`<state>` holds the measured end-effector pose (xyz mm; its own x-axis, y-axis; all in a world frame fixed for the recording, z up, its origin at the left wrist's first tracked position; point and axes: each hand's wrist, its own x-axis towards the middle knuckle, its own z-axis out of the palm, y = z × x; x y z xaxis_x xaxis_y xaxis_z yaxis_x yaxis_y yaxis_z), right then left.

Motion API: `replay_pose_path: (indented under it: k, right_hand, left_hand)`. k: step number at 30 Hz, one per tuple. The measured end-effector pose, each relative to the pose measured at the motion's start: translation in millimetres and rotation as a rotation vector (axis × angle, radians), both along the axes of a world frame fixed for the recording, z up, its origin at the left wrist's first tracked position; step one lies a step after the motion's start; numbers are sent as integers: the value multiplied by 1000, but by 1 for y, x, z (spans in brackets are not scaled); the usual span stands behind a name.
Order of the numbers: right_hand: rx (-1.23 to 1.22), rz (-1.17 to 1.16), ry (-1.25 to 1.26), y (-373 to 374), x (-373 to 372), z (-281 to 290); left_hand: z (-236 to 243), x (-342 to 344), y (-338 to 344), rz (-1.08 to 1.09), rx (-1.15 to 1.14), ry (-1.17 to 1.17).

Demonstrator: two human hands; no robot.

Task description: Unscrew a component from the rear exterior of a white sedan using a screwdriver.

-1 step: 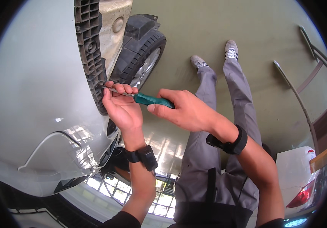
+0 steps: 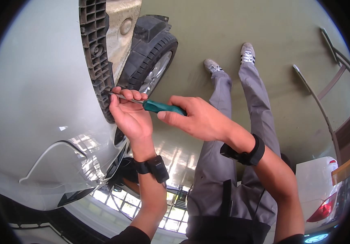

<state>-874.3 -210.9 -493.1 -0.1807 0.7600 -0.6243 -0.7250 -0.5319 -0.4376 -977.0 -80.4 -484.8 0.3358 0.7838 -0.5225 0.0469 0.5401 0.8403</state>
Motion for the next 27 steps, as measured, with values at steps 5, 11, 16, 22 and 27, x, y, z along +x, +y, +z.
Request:
replay_pose_path:
  k: [5, 11, 16, 22, 27]
  right_hand:
    - [-42, -56, 420, 2, -11, 3]
    - [-49, -107, 817, 14, -19, 8]
    - [135, -4, -445, 15, -25, 6]
    - [-13, 173, -1151, 15, -44, 24]
    - [43, -387, -1034, 2, -53, 22]
  left_hand:
    - [4, -4, -1, 44, -14, 5]
    - [10, -7, -3, 98, -103, -57]
    - [11, -5, -7, 82, -172, -134]
    - [15, -3, -18, 148, -227, -119]
    - [20, 2, -18, 246, -308, -136]
